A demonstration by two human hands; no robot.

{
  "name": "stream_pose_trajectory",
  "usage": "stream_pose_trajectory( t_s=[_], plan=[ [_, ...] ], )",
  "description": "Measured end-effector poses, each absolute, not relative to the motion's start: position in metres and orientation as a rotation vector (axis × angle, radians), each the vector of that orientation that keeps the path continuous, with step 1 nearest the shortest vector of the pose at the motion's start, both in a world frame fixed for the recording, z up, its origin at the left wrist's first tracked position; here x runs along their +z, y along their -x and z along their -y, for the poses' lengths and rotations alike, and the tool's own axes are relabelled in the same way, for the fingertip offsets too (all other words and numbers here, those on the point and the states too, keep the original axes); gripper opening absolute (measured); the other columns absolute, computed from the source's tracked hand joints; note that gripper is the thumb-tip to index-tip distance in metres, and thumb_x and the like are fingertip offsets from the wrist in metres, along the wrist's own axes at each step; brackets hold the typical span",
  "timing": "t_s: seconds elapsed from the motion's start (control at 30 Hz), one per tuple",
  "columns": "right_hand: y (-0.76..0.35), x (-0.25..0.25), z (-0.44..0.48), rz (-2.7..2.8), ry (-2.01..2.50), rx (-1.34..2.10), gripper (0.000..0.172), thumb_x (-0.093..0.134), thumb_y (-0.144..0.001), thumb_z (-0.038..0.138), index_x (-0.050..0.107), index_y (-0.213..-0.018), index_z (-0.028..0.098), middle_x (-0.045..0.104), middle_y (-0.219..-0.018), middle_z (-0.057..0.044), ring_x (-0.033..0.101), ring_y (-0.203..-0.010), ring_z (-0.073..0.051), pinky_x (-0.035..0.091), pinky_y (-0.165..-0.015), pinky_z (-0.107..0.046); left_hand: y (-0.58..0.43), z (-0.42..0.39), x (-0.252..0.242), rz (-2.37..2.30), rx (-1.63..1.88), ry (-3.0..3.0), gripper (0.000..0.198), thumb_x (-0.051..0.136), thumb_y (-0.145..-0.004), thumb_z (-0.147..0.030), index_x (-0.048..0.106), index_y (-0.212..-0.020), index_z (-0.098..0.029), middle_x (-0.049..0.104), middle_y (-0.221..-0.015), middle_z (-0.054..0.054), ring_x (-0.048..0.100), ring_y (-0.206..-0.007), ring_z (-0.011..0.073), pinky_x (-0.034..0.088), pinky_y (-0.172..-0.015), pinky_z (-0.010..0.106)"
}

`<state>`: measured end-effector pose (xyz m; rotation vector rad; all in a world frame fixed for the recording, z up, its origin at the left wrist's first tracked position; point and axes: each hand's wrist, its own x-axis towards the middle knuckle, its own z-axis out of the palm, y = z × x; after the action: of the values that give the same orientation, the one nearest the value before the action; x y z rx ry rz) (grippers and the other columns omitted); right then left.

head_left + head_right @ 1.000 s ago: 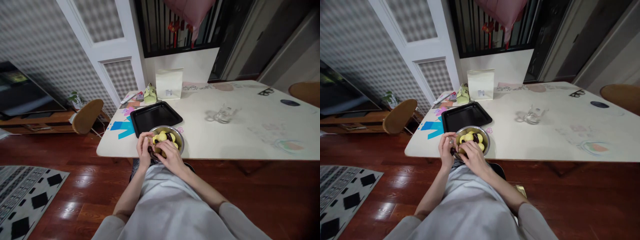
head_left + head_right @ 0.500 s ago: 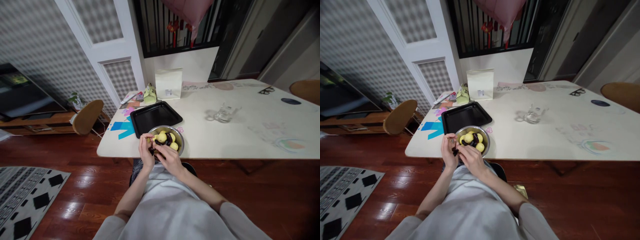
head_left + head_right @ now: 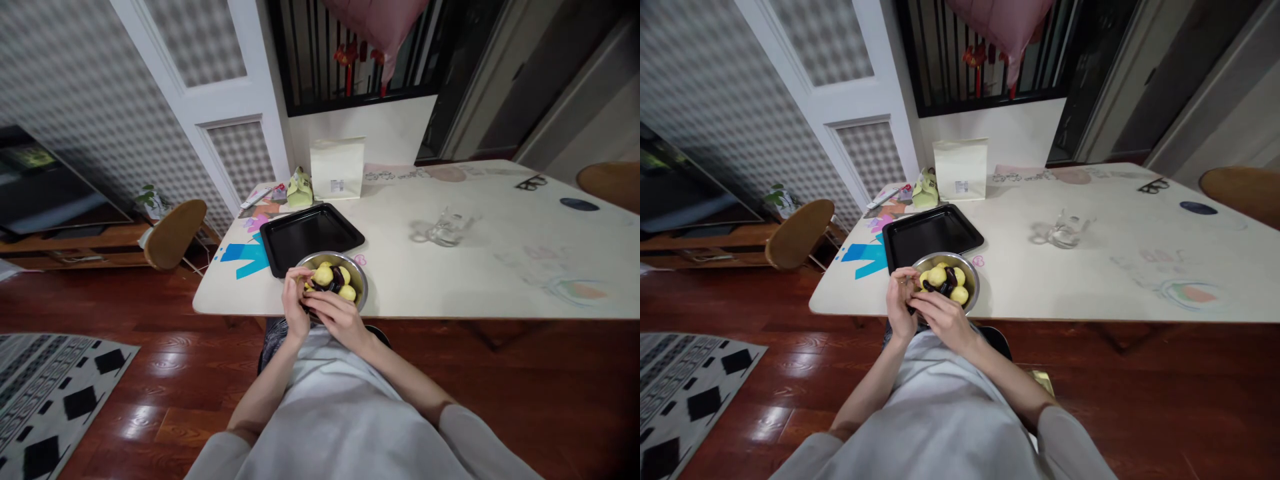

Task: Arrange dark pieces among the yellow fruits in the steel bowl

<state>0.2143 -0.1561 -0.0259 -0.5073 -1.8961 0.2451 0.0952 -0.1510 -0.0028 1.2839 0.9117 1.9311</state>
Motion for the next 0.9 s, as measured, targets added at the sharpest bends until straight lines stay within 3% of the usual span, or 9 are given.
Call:
stream_pose_trajectory(
  t_s=[0.4,0.7,0.9],
  plan=[
    [-0.219,-0.022,0.15,1.97,0.383,0.156,0.026,0.054,-0.101,0.01,0.066,-0.122,0.018,0.076,-0.105,-0.01,0.073,-0.097,-0.022,0.064,-0.088,-0.038,-0.099,0.155,0.005,-0.68,1.86,-1.152,0.036,0.046,-0.104,-0.05,0.067,-0.101,-0.02,0.058,-0.101,0.005,0.056,-0.083,0.015,0.051,-0.081,0.027],
    [-0.241,-0.009,0.136,1.819,0.673,0.273,0.015,0.063,-0.1,0.02,0.066,-0.114,0.023,0.075,-0.102,-0.007,0.072,-0.093,-0.022,0.062,-0.086,-0.036,-0.076,0.143,0.005,-0.915,1.915,-1.446,0.017,0.062,-0.099,-0.037,0.067,-0.101,-0.02,0.061,-0.105,0.006,0.061,-0.1,0.019,0.052,-0.086,0.028],
    [-0.278,-0.009,0.121,1.859,0.935,0.315,0.016,0.061,-0.099,0.025,0.065,-0.114,0.024,0.073,-0.102,-0.008,0.071,-0.088,-0.024,0.062,-0.067,-0.034,-0.048,0.136,0.017,-1.153,1.487,-1.887,0.012,0.063,-0.099,-0.03,0.068,-0.101,-0.02,0.068,-0.104,0.007,0.064,-0.102,0.0216,0.051,-0.087,0.032]
  ],
)
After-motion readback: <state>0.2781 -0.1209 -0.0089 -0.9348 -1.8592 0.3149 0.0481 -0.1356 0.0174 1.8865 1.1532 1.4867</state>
